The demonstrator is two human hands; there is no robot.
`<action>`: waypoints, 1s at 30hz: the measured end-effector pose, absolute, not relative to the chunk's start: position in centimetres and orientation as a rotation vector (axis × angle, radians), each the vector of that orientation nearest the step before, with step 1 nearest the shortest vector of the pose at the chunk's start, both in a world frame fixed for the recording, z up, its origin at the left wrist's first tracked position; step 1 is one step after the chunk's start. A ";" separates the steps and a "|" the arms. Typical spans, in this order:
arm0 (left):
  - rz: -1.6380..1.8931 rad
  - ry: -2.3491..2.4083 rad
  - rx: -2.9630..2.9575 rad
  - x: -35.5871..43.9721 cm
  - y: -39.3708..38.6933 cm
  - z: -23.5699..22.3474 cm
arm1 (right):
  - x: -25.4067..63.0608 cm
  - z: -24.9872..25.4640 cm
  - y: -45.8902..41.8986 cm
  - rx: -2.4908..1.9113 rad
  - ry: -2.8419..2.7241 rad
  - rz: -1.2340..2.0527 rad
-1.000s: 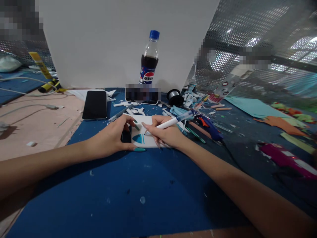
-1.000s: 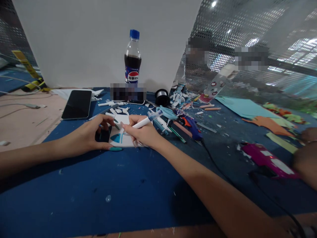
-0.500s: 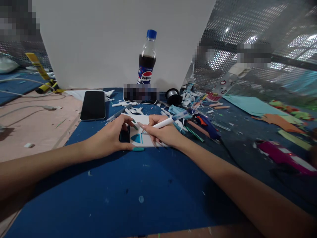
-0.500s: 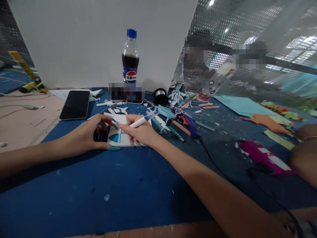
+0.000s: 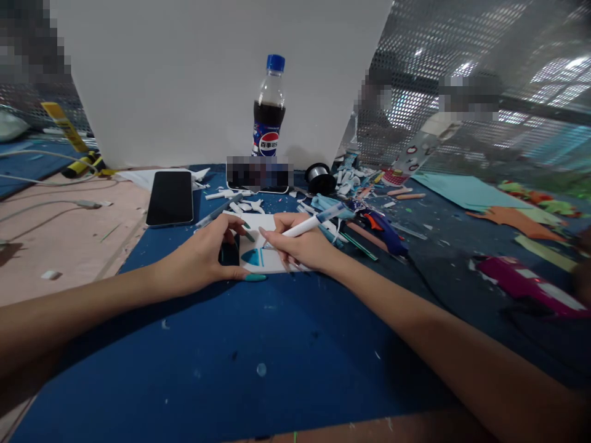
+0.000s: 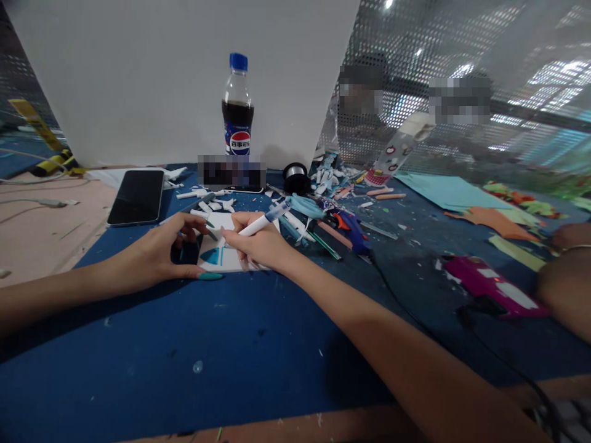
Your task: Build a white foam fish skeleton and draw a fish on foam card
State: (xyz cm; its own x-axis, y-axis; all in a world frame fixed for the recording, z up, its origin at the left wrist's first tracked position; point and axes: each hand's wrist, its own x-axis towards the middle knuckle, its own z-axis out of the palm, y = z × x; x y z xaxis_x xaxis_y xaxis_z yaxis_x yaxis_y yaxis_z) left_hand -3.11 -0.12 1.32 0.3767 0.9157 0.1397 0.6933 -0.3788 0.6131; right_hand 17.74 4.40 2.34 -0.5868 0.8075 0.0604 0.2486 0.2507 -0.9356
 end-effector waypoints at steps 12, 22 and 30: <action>0.658 1.385 2.193 -3.0 -0.2 1.2 | 17.8 2.5 4.3 -0.943 -1.997 1.331; 0.678 1.394 2.199 -3.1 -0.2 1.2 | 17.9 2.6 4.3 -0.906 -1.978 1.368; 0.670 1.384 2.211 -3.1 -0.1 1.2 | 17.9 2.5 4.4 -0.870 -1.966 1.399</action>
